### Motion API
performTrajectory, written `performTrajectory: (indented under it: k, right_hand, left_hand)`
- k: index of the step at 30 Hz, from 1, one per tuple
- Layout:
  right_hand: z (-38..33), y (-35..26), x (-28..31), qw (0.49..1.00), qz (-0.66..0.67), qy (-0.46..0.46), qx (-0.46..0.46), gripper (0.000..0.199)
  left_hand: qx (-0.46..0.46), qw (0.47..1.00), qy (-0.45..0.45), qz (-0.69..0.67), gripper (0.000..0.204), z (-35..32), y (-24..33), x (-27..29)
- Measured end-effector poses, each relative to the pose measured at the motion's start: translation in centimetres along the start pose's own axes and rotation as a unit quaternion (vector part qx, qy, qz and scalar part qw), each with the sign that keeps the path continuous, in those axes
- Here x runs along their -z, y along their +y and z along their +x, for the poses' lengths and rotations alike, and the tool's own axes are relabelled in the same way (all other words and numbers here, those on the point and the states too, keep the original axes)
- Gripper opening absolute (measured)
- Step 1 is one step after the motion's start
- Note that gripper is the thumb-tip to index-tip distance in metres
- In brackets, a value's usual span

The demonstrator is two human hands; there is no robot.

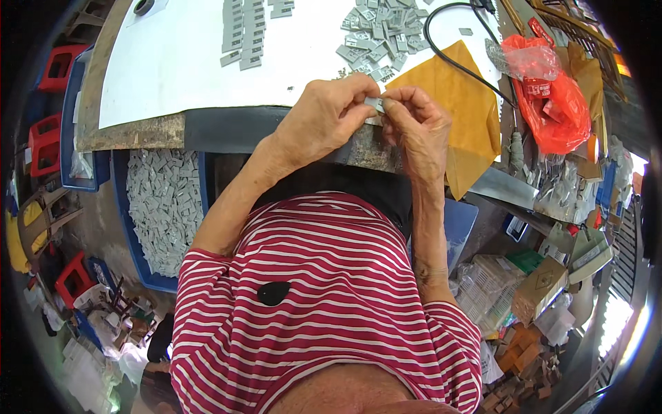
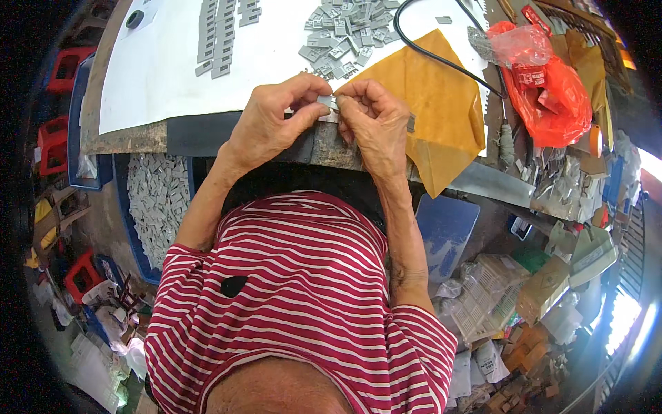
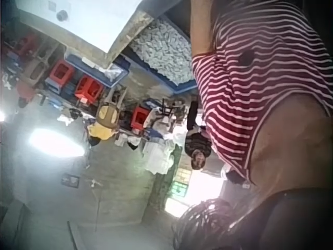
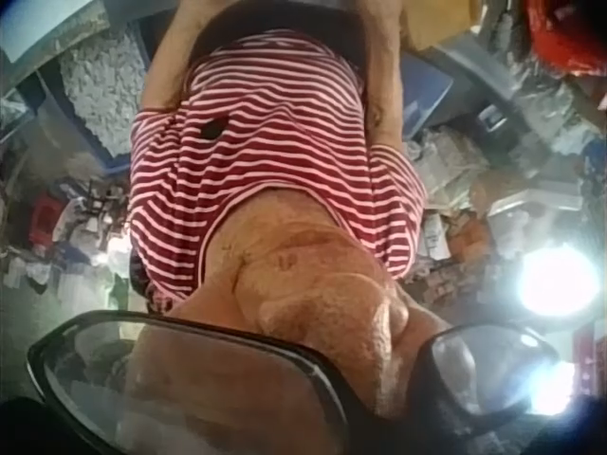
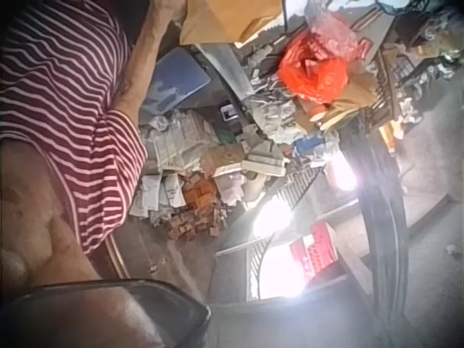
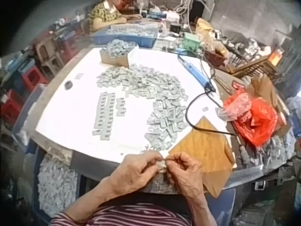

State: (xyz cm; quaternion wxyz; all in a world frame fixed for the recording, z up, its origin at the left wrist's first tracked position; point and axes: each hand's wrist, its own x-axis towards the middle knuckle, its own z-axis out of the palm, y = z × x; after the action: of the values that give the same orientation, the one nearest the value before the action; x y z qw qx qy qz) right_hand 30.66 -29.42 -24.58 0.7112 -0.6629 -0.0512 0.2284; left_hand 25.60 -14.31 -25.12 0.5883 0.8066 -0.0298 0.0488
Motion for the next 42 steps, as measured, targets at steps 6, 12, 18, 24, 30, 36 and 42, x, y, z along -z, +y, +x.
performTrajectory:
  k: [6,12,18,24,30,36,42]
  right_hand:
    - [0.6,-0.2,-0.4,1.0,-0.021,-0.02,0.001,0.014]
    - [-0.1,-0.5,-0.3,0.999,-0.032,-0.005,0.033,0.014]
    - [-1.8,-1.2,1.1,0.998,-0.055,-0.002,0.042,0.014]
    - [-2.7,-1.4,2.2,0.998,-0.048,0.007,0.045,0.014]
    - [-3.8,-1.8,3.3,0.995,-0.079,0.028,0.054,0.014]
    - [-4.5,-2.2,5.1,0.989,-0.094,0.083,0.077,0.013]
    - [-4.4,-1.3,7.3,0.988,-0.082,0.107,0.07,0.014]
  left_hand:
    - [-0.069,0.993,0.039,0.086,0.018,0.6,-0.5,1.2]
    - [-0.058,0.984,0.109,0.129,0.016,1.5,-2.0,3.6]
    - [-0.066,0.941,0.175,0.283,0.017,2.9,-4.2,5.7]
    - [-0.068,0.894,0.174,0.408,0.014,3.1,-5.6,6.5]
    - [-0.03,0.853,0.177,0.49,0.014,3.5,-5.5,6.9]
    - [-0.011,0.847,0.198,0.493,0.012,4.1,-6.1,7.8]
    - [-0.023,0.833,0.203,0.514,0.011,4.5,-6.4,8.1]
